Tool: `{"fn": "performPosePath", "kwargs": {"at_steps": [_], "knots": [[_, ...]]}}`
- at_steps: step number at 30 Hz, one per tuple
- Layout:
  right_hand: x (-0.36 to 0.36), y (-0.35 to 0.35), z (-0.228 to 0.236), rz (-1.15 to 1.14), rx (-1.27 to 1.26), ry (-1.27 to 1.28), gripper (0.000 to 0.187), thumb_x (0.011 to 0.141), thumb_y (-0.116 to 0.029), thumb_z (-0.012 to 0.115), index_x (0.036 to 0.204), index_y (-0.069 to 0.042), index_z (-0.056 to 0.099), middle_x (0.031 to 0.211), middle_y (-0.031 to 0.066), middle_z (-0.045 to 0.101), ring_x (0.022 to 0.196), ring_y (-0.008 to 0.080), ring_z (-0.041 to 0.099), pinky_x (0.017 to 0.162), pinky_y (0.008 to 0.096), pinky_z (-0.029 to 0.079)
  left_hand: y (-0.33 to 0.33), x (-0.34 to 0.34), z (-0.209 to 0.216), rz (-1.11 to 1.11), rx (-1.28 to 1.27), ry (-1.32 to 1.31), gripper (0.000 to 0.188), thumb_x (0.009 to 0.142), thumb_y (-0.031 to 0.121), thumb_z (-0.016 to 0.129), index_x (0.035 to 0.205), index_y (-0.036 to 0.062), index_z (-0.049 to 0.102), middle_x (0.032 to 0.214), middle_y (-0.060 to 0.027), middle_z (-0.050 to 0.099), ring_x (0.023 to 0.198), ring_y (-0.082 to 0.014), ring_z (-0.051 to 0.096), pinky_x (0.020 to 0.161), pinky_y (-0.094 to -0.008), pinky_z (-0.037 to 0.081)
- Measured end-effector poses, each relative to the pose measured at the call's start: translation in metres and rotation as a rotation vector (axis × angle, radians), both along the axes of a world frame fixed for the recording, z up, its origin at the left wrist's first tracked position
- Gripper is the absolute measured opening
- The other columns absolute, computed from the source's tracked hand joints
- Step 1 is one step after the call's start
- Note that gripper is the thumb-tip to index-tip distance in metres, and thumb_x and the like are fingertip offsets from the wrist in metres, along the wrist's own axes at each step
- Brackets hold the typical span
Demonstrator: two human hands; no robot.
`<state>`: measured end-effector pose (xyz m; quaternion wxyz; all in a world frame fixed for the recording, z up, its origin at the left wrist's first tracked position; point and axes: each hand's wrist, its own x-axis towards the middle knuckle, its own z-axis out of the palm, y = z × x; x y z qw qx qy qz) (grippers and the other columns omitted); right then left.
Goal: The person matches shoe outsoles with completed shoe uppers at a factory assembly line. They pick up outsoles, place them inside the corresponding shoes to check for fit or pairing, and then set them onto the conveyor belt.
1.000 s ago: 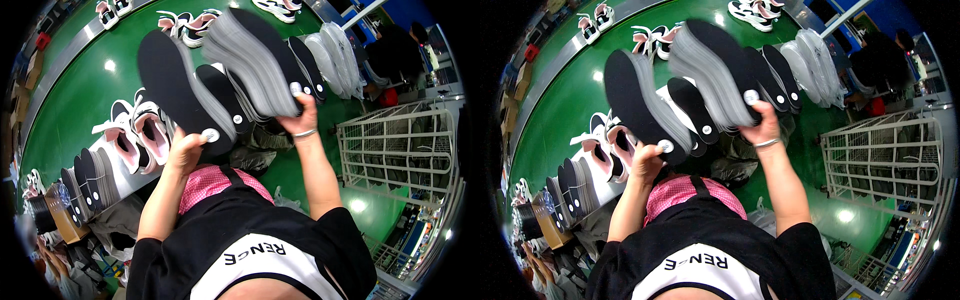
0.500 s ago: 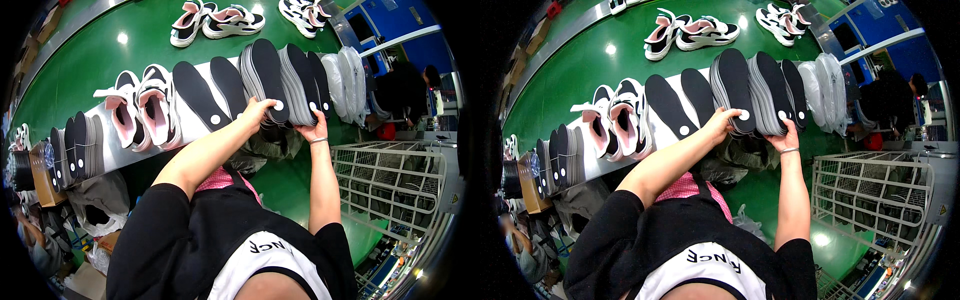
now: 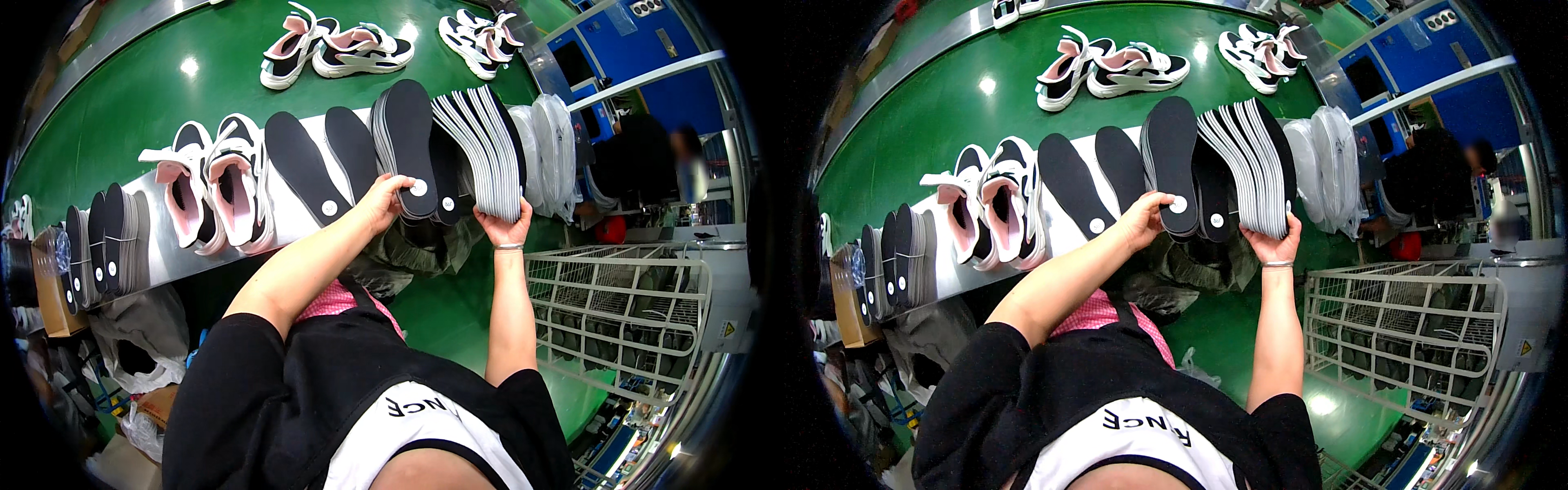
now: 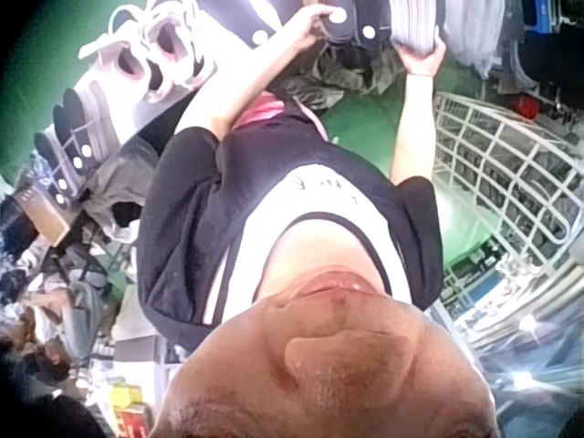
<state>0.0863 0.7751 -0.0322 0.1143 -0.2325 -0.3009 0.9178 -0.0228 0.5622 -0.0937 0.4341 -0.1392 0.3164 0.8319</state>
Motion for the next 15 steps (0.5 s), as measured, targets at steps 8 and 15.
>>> {"fn": "performPosePath", "kwargs": {"at_steps": [8,15], "knots": [[-0.01,-0.008,-0.011,0.093,0.133,-0.252,0.047,0.065,-0.029,0.06,0.105,-0.008,0.048,0.106,0.0111,0.05,0.095,0.0286,0.048,0.079,0.0477,0.039,0.003,0.008,0.034,0.018,-0.078,0.224,0.058,0.067,0.018,0.063,0.112,-0.0034,0.033,0.084,-0.0036,0.048,0.06,-0.0055,0.043,0.053,-0.0219,0.036],[-0.01,-0.012,-0.021,0.181,0.598,-0.539,0.052,0.068,-0.034,0.062,0.109,-0.007,0.046,0.106,0.0098,0.051,0.097,0.0244,0.049,0.081,0.045,0.039,0.032,0.021,0.024,-0.263,-0.831,0.458,0.086,0.062,0.038,0.064,0.121,-0.0069,0.022,0.113,-0.0233,0.038,0.103,-0.0319,0.041,0.088,-0.0355,0.035]]}}
